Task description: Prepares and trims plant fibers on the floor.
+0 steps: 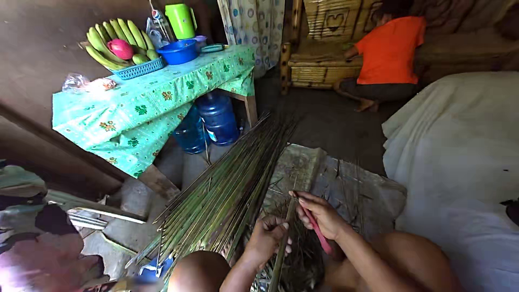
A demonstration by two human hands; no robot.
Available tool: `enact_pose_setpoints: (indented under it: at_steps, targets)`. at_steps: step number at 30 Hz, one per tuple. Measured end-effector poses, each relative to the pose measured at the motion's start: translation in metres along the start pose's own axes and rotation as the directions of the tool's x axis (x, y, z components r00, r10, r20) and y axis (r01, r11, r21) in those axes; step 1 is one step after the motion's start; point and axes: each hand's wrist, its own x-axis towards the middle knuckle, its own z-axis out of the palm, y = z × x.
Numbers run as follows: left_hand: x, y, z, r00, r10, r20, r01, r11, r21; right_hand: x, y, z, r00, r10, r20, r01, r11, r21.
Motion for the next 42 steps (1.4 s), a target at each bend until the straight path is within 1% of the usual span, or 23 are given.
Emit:
enact_pose_setpoints:
  at_steps: [3, 6, 8, 10, 13, 17, 20, 24, 26, 28, 32, 36, 38, 42]
  targets:
    - [-0.004, 0.000, 0.002, 0.999, -0.010, -0.033, 0.009, 1.000, -0.019, -0.005, 0.002, 0.000, 0.999, -0.020, 0.025, 0.020, 1.000, -0.013]
    - [0.001, -0.001, 0.002, 0.990, 0.015, -0.142, -0.017, 1.000, -0.017, -0.013, 0.007, 0.009, 0.993, 0.019, 0.116, -0.008, 0.995, -0.098]
    - [0.005, -0.002, 0.001, 0.979, 0.055, -0.195, -0.054, 0.998, 0.009, -0.018, 0.012, 0.019, 0.987, 0.027, 0.156, -0.007, 0.991, -0.132]
    - [0.008, -0.002, 0.003, 0.967, 0.101, -0.233, -0.090, 0.994, 0.059, -0.021, 0.018, 0.030, 0.990, 0.009, 0.140, 0.010, 0.991, -0.132]
    - [0.013, -0.003, 0.003, 0.959, 0.118, -0.258, -0.095, 0.990, 0.100, -0.020, 0.027, 0.039, 0.998, -0.015, 0.059, 0.022, 0.993, -0.116]
    - [0.016, -0.002, 0.002, 0.965, 0.077, -0.250, -0.064, 0.996, 0.059, -0.018, 0.030, 0.036, 0.997, -0.057, 0.056, 0.066, 0.982, -0.178]
    - [0.015, 0.002, -0.001, 0.978, -0.003, -0.207, 0.000, 1.000, -0.018, -0.016, 0.029, 0.027, 0.982, -0.142, 0.127, 0.176, 0.935, -0.308]
    - [0.016, 0.002, -0.005, 0.991, -0.075, -0.109, 0.059, 0.987, -0.150, -0.013, 0.029, 0.018, 0.951, -0.242, 0.192, 0.301, 0.863, -0.405]
    - [0.016, 0.002, -0.005, 0.993, -0.085, -0.087, 0.069, 0.983, -0.172, -0.011, 0.031, 0.016, 0.936, -0.297, 0.190, 0.352, 0.823, -0.445]
    - [0.015, 0.003, -0.004, 0.993, -0.086, -0.086, 0.070, 0.982, -0.175, -0.009, 0.034, 0.016, 0.926, -0.339, 0.165, 0.377, 0.809, -0.452]
    - [0.015, 0.005, -0.002, 0.993, -0.083, -0.081, 0.068, 0.982, -0.176, -0.006, 0.038, 0.020, 0.920, -0.382, 0.089, 0.380, 0.812, -0.443]
    - [0.015, 0.004, -0.002, 0.995, -0.070, -0.077, 0.056, 0.984, -0.172, -0.001, 0.041, 0.024, 0.926, -0.376, 0.034, 0.360, 0.850, -0.384]
    - [0.014, 0.004, -0.002, 0.996, -0.064, -0.068, 0.054, 0.987, -0.150, 0.001, 0.040, 0.025, 0.926, -0.377, -0.029, 0.342, 0.867, -0.362]
    - [0.012, 0.000, 0.000, 0.997, -0.061, -0.047, 0.054, 0.989, -0.137, 0.010, 0.028, 0.018, 0.946, -0.311, -0.093, 0.271, 0.913, -0.305]
